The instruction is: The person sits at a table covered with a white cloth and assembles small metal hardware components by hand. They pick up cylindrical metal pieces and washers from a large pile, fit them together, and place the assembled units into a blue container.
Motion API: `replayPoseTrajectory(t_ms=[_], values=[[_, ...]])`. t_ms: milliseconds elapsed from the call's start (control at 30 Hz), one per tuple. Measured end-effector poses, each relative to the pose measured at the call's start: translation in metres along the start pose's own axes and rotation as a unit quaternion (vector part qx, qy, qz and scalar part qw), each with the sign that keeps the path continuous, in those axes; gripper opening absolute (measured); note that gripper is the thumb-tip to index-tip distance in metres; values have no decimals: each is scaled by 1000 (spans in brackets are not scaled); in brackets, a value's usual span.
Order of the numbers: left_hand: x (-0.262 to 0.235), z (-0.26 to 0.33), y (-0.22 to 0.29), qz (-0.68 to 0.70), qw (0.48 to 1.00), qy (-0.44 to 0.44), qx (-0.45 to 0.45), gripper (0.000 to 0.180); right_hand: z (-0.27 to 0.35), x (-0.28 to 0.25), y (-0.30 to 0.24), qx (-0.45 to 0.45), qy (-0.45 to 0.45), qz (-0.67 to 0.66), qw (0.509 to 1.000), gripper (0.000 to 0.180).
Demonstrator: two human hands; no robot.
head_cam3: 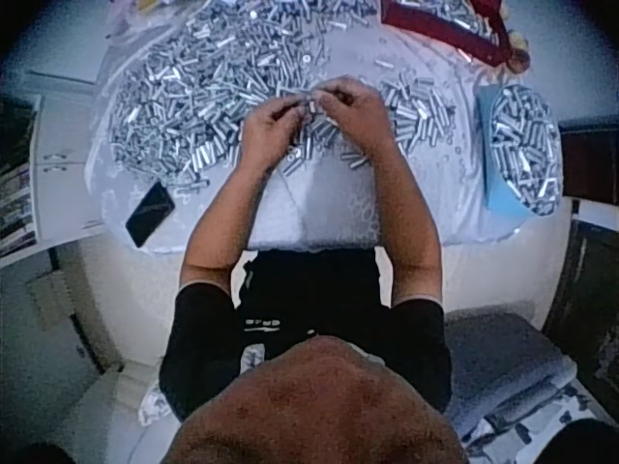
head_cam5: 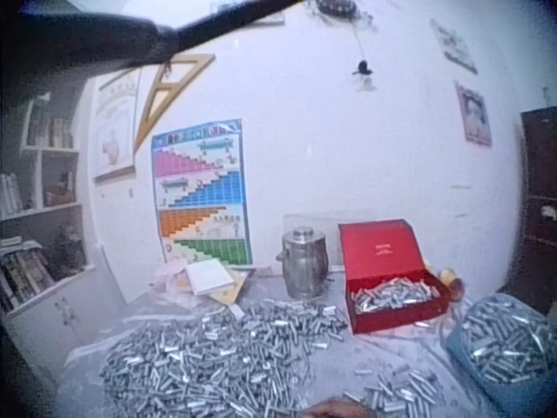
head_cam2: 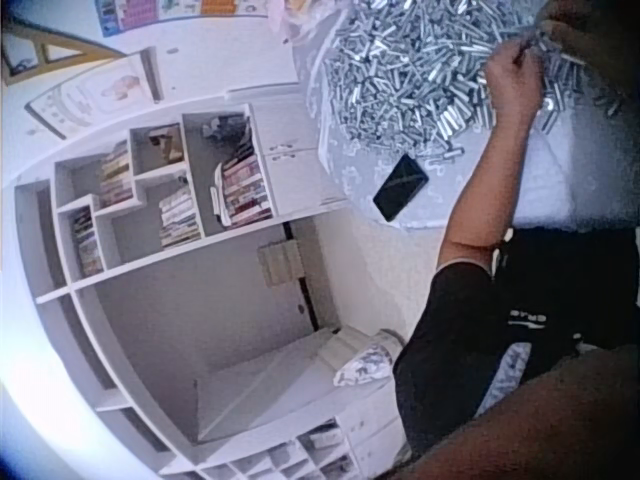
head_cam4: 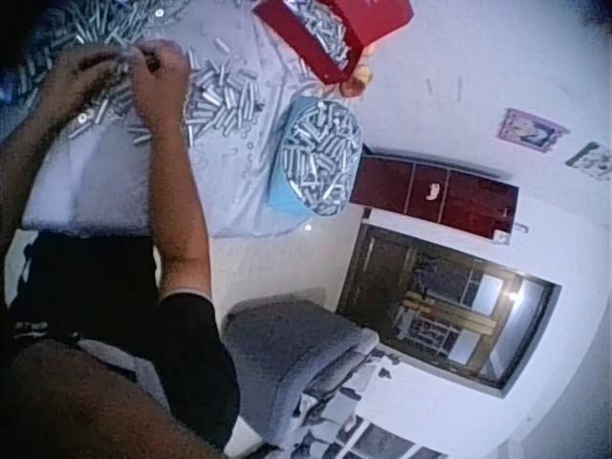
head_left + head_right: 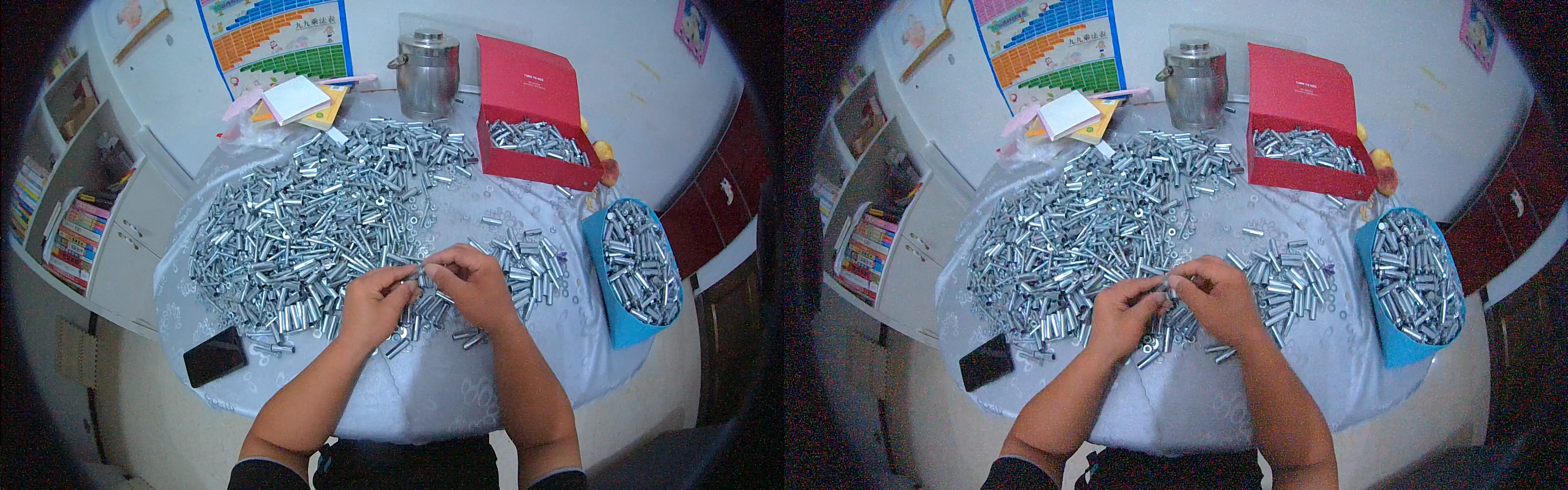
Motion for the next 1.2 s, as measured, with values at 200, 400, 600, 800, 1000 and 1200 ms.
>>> replayPoseTrajectory(t_ms=[200, 400, 600, 800, 1000, 1200], values=[[0, -4, -8, 118, 992, 23, -45, 26, -5, -21, 10, -43, -74, 275, 958, 14], [1, -4, -9, 81, 996, 12, -18, 25, -3, -17, 13, -49, -90, 346, 933, 15], [0, -3, -10, 72, 997, 9, -30, 24, -9, -29, 14, -40, 35, 366, 929, 17], [1, -2, -6, 67, 997, 6, -25, 25, -9, -44, 20, -47, 20, 374, 926, 16], [1, -3, -7, 78, 996, 18, -25, 24, -8, -21, 15, -92, -37, 405, 909, 11], [-1, -2, 1, 5, 1000, 18, -19, 25, -6, -16, 15, -56, -35, 424, 903, 15]])
Point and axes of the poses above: each hand's wrist, its own z-axis away from the middle knuckle, its own x-axis out of the palm, y = z × x, the point moved 5 cm from there along -z, towards the middle knuckle, and after that the axes turned 1 degree about y, right-handed, at the moved point
